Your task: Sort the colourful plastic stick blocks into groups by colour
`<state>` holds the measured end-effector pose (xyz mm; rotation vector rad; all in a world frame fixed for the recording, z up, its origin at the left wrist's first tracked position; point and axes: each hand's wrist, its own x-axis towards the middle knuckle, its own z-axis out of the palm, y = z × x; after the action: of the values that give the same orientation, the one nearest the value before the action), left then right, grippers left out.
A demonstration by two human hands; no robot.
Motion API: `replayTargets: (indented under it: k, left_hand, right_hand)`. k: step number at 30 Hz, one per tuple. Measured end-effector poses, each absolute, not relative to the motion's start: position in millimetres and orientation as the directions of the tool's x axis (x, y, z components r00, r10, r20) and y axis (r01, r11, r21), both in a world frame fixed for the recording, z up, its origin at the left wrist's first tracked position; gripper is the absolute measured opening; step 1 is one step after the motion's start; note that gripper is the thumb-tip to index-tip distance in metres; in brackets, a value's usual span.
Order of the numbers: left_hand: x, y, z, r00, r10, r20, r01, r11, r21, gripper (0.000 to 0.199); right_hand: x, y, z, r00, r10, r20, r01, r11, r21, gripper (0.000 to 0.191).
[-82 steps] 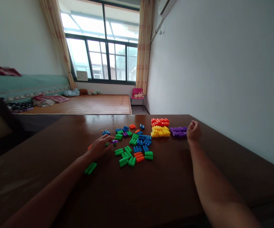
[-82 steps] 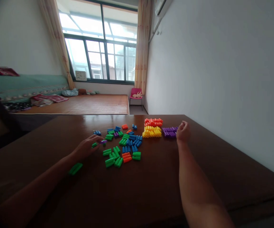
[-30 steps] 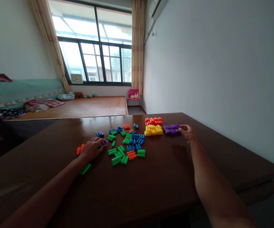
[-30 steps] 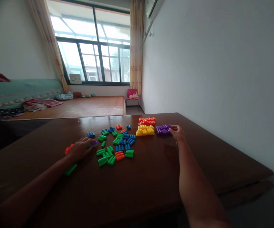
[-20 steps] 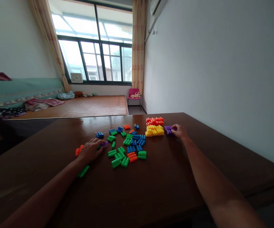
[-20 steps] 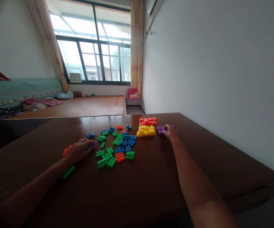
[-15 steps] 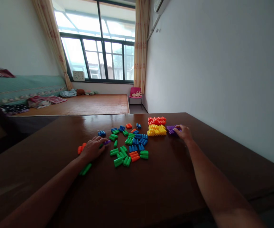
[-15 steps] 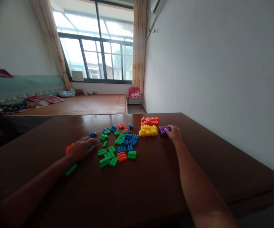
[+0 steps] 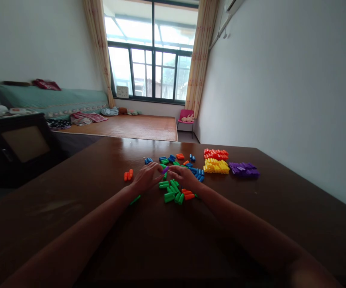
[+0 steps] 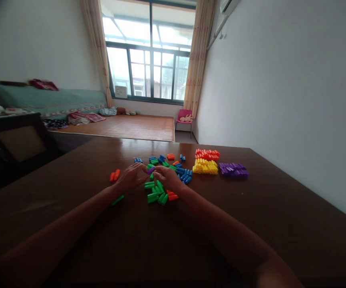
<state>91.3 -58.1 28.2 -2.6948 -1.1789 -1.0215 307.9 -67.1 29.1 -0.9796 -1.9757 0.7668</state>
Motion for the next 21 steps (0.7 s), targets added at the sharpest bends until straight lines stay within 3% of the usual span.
replayTargets:
  k: [4, 7, 11, 14, 17, 21]
  left_hand:
    - [94.3, -60.9, 29.5, 0.522, 0.613, 0.593, 0.661, -0.730, 0.173, 0.008]
    - [97.3, -61.3, 28.0, 0.582, 0.584, 0.566, 0.627, -0.765, 0.145, 0.011]
    - [97.0, -59.9, 23.9, 0.649, 0.555, 0.521, 0.583, -0.802, 0.128, 0.021]
    - [93.4, -56.1, 21.1, 0.671, 0.560, 0.485, 0.585, -0.803, 0.118, 0.024]
    - [90.3, -50.9, 18.2, 0.673, 0.572, 0.469, 0.593, -0.796, 0.120, 0.025]
    - [89.9, -48.9, 16.2, 0.677, 0.586, 0.445, 0.599, -0.790, 0.130, 0.027]
  right_hand:
    - [283.1, -61.2, 16.8, -0.336, 0.852, 0.401, 0.101, 0.456, -0.884, 0.041]
    - [288.0, -58.7, 10.8, -0.320, 0.869, 0.377, 0.028, 0.407, -0.913, 0.043]
    - [348.8, -44.6, 17.2, -0.196, 0.898, 0.393, 0.188, 0.428, -0.884, 0.042]
    - [442.4, -32.8, 26.4, 0.080, 0.865, 0.496, 0.441, 0.416, -0.796, 0.040]
    - [549.1, -32.5, 24.9, 0.428, 0.700, 0.572, 0.692, 0.153, -0.706, 0.039]
    - [640.5, -44.1, 1.0, 0.634, 0.556, 0.538, 0.697, -0.110, -0.708, 0.036]
